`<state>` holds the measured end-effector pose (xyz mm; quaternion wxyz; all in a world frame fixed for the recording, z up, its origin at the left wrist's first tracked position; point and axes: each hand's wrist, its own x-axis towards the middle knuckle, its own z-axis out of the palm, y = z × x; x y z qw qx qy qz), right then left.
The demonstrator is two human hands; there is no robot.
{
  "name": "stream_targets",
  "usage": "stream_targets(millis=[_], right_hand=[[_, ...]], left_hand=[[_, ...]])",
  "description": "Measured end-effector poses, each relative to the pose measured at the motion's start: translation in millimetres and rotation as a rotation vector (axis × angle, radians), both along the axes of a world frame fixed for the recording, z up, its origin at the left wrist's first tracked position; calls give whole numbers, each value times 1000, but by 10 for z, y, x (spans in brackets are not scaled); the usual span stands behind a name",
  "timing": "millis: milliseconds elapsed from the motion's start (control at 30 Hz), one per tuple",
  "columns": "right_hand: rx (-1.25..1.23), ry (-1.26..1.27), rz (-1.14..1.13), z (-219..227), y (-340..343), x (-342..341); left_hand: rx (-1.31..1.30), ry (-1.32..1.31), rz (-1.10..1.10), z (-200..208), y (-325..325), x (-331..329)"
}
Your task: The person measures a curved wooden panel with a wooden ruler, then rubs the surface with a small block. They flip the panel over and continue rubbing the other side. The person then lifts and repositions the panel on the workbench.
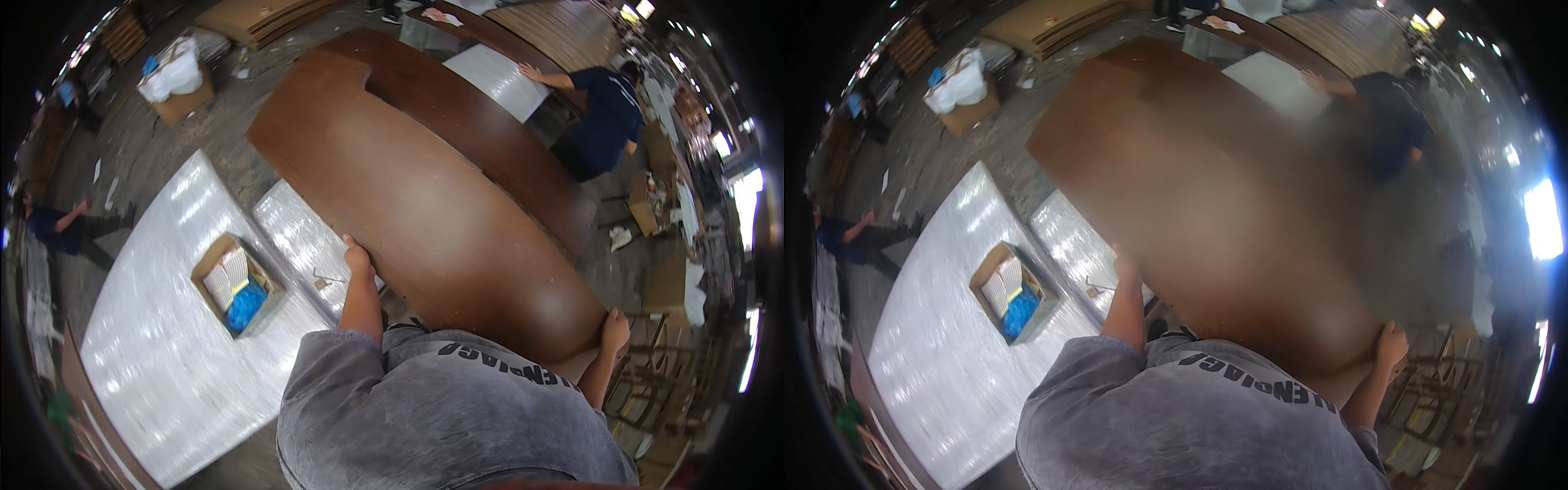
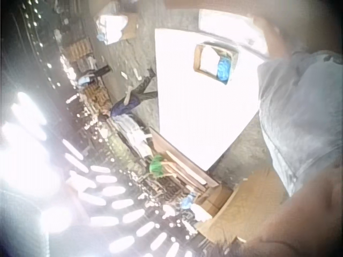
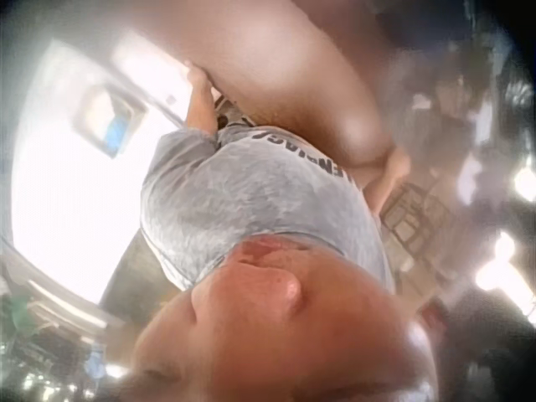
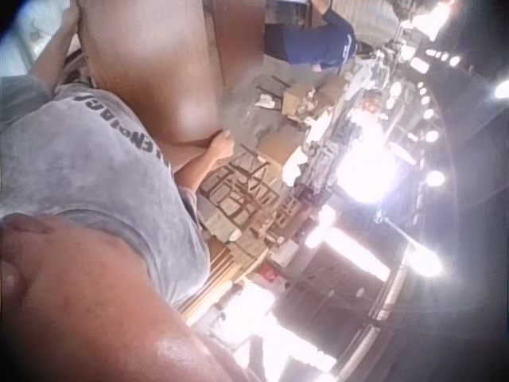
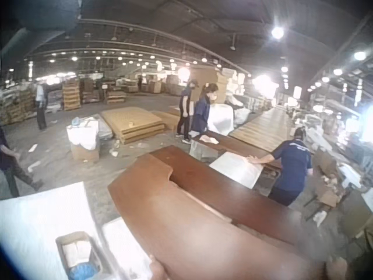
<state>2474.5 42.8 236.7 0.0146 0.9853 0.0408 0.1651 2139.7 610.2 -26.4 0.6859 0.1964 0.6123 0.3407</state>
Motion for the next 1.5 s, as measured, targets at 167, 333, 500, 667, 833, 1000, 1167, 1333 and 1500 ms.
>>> stream_targets(millis=[167,333,500,667,833,1000,1167,1333,1500], right_hand=[[-108,-44,-10,53,35,-446],[-149,35,-46,231,193,-661],[-229,39,-127,88,398,-646],[-177,71,-29,-333,509,-484],[-225,188,-5,-707,508,-354],[-146,330,-44,-1071,482,-342],[-81,434,-62,-1555,418,-264],[-65,779,-127,-2131,368,13],[161,1086,12,-2461,420,129]], left_hand=[[51,-116,20,109,116,-274],[6,-15,-11,197,141,-499],[-57,97,8,228,184,-773],[-30,227,18,157,395,-785],[-5,349,25,174,440,-737],[-41,540,25,163,401,-665],[31,834,-108,-19,287,-681],[29,951,-460,-289,-531,-810],[-321,455,-580,-418,-1754,-679]])
